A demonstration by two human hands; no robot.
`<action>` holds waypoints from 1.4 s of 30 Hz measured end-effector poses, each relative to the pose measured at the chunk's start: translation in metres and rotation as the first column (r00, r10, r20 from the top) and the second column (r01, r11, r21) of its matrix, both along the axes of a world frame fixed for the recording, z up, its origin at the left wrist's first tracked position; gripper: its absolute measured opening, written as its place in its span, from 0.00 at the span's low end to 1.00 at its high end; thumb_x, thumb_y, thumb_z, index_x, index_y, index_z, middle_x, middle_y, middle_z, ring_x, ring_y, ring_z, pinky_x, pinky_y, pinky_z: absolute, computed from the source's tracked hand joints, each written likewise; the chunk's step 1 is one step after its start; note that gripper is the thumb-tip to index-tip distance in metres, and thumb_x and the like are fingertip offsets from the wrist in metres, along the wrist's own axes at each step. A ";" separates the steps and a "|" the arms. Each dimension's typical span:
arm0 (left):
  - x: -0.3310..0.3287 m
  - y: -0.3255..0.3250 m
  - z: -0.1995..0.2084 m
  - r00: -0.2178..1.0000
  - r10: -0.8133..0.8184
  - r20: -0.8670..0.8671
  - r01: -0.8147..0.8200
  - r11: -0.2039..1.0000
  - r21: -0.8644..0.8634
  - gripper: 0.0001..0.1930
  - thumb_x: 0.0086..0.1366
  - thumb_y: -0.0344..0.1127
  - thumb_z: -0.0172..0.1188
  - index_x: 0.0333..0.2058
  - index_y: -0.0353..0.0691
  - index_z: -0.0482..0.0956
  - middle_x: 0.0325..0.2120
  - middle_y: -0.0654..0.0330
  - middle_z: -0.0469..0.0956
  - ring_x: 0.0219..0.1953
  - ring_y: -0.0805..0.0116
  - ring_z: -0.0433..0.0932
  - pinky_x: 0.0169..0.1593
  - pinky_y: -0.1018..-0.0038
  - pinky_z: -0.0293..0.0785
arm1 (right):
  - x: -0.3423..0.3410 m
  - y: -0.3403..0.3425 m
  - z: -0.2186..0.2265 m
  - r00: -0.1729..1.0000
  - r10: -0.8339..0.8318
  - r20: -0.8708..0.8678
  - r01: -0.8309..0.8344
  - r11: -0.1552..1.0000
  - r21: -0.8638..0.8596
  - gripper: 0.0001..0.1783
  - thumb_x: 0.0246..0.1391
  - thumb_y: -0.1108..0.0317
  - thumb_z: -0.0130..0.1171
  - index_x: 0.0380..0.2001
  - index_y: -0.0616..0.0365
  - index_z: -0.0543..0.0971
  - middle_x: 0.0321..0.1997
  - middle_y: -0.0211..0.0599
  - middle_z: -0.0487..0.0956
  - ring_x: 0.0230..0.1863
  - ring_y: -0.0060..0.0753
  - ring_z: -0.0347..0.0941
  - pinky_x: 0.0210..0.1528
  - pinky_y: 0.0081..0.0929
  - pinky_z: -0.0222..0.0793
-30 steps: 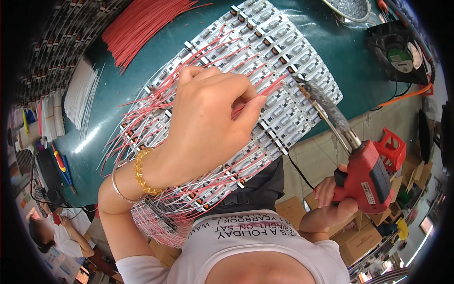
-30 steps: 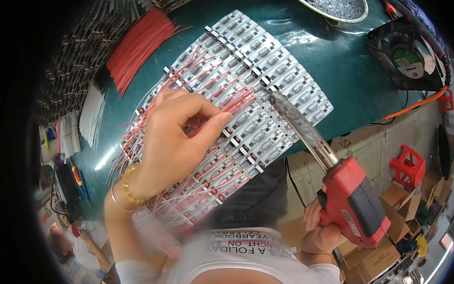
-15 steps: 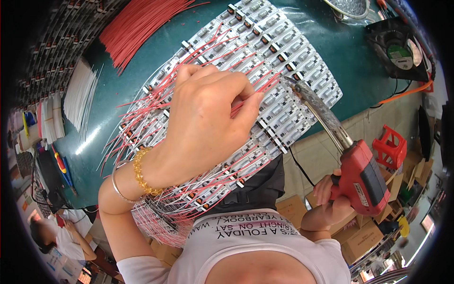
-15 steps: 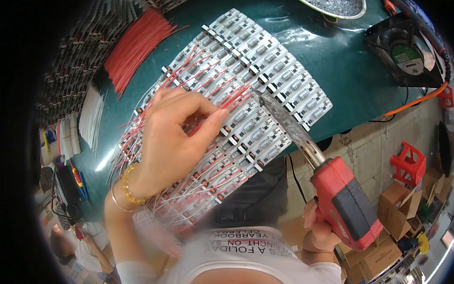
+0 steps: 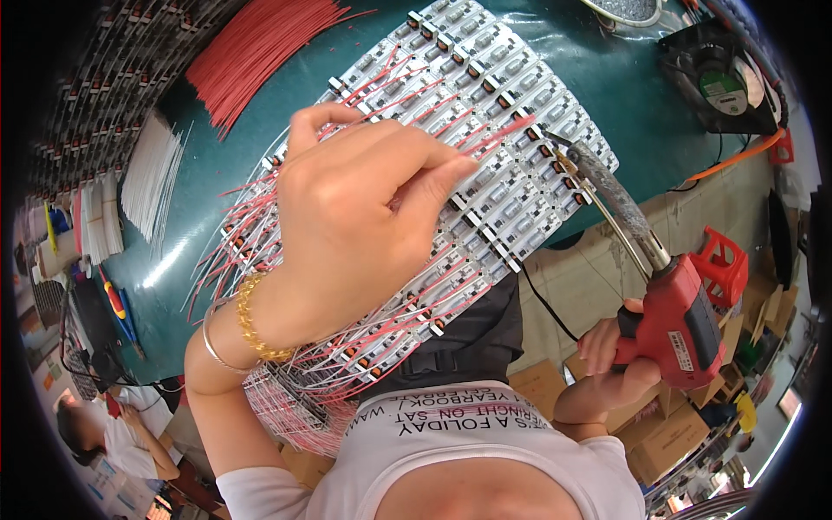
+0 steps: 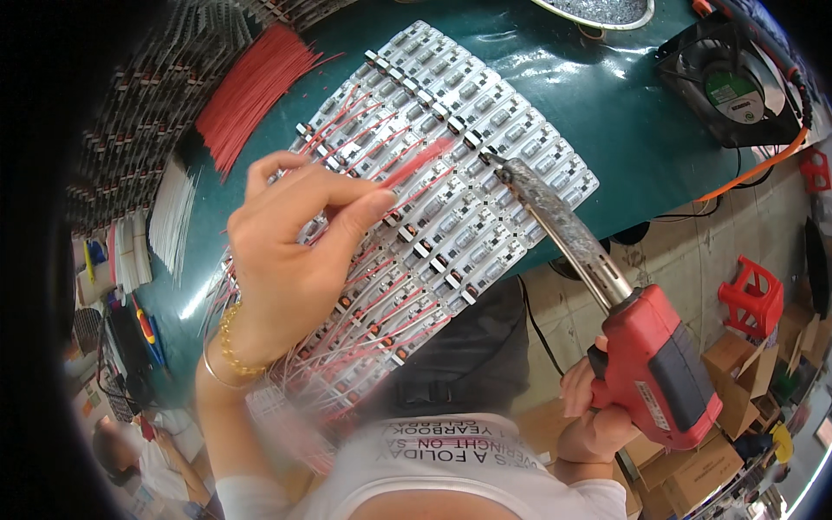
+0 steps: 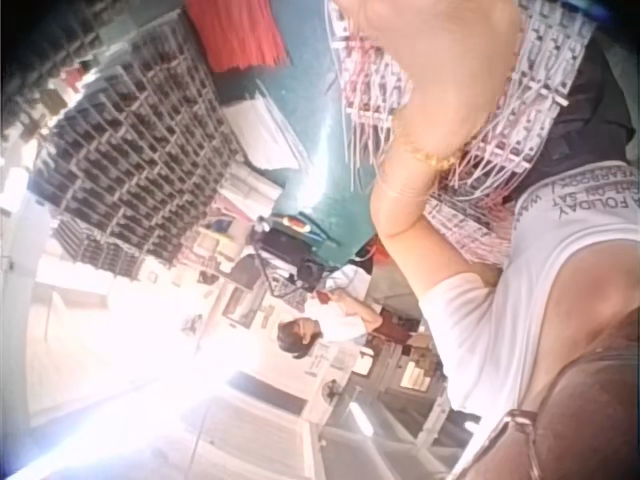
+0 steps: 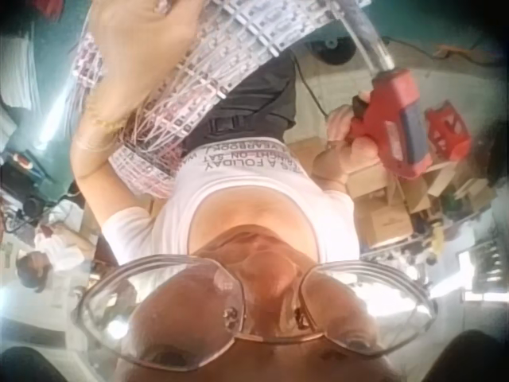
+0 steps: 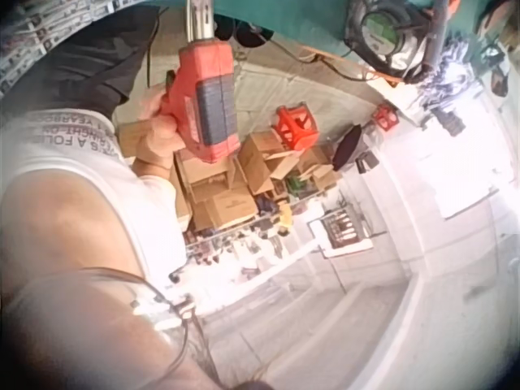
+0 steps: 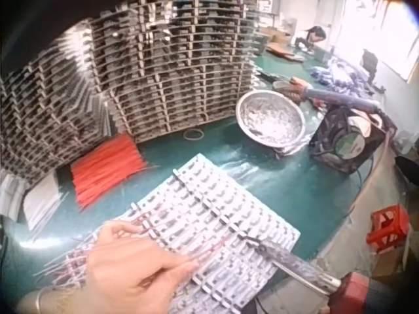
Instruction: The person uses a soldering iron to attach red and white wires to a grid of electronic components on a workbench. They repeatedly pick up individual wires, position them against the component terminals, and apply the soldering iron to secure the connections.
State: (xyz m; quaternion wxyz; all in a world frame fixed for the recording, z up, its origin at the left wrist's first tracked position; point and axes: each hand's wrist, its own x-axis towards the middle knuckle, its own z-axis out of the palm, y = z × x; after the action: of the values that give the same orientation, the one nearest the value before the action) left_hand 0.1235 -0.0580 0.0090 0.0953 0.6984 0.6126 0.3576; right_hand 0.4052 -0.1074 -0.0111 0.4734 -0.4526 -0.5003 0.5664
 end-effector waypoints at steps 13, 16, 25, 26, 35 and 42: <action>0.016 -0.004 -0.010 1.000 -0.015 0.025 0.018 0.993 -0.117 0.06 0.53 0.29 0.65 0.21 0.40 0.77 0.15 0.65 0.70 0.19 0.71 0.65 0.38 0.72 0.58 | -0.001 -0.005 0.003 0.997 -0.017 0.081 0.022 0.998 -0.061 0.46 0.47 0.33 0.55 0.47 0.72 0.65 0.09 0.26 0.65 0.08 0.20 0.59 0.14 0.18 0.59; 0.016 -0.005 -0.010 0.999 -0.012 0.031 0.015 0.994 -0.111 0.06 0.53 0.28 0.65 0.21 0.40 0.77 0.15 0.65 0.70 0.19 0.71 0.65 0.38 0.72 0.58 | -0.001 -0.003 0.003 0.994 -0.001 0.105 0.008 0.998 -0.064 0.44 0.48 0.34 0.56 0.44 0.71 0.66 0.09 0.26 0.66 0.08 0.21 0.59 0.14 0.18 0.59; 0.016 -0.006 -0.012 1.000 -0.019 0.022 0.020 0.996 -0.088 0.06 0.53 0.28 0.65 0.20 0.40 0.76 0.15 0.65 0.70 0.19 0.71 0.65 0.37 0.72 0.57 | -0.006 -0.006 0.003 0.995 -0.054 0.086 0.053 0.998 0.018 0.43 0.49 0.35 0.55 0.46 0.72 0.66 0.09 0.26 0.65 0.08 0.20 0.59 0.14 0.18 0.59; 0.016 -0.006 -0.012 1.000 -0.022 0.018 0.023 0.996 -0.091 0.06 0.53 0.28 0.65 0.20 0.40 0.76 0.15 0.65 0.70 0.19 0.71 0.65 0.37 0.72 0.57 | -0.007 -0.006 0.004 0.995 -0.055 0.081 0.053 0.998 0.021 0.44 0.49 0.35 0.55 0.46 0.73 0.66 0.09 0.26 0.65 0.08 0.20 0.59 0.14 0.19 0.59; 0.010 -0.003 -0.008 0.998 -0.007 -0.059 0.010 0.999 0.051 0.04 0.52 0.28 0.65 0.22 0.40 0.79 0.18 0.65 0.75 0.21 0.71 0.69 0.38 0.73 0.59 | -0.001 -0.006 0.003 0.998 -0.011 0.062 0.012 1.000 -0.018 0.47 0.49 0.34 0.55 0.49 0.74 0.64 0.09 0.25 0.64 0.08 0.20 0.58 0.14 0.18 0.59; 0.020 -0.011 0.001 0.992 -0.047 0.119 0.071 0.976 -0.206 0.06 0.53 0.29 0.64 0.20 0.40 0.77 0.15 0.66 0.72 0.20 0.70 0.68 0.38 0.72 0.58 | 0.011 -0.015 0.002 0.997 -0.075 0.012 0.076 0.997 -0.021 0.48 0.49 0.34 0.55 0.50 0.74 0.63 0.08 0.24 0.63 0.08 0.20 0.58 0.14 0.19 0.59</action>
State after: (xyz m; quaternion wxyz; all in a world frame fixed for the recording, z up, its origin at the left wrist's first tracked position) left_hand 0.1433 -0.0686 0.0105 0.2134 0.6810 0.6194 0.3271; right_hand 0.4159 -0.1227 -0.0094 0.4866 -0.4795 -0.4794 0.5509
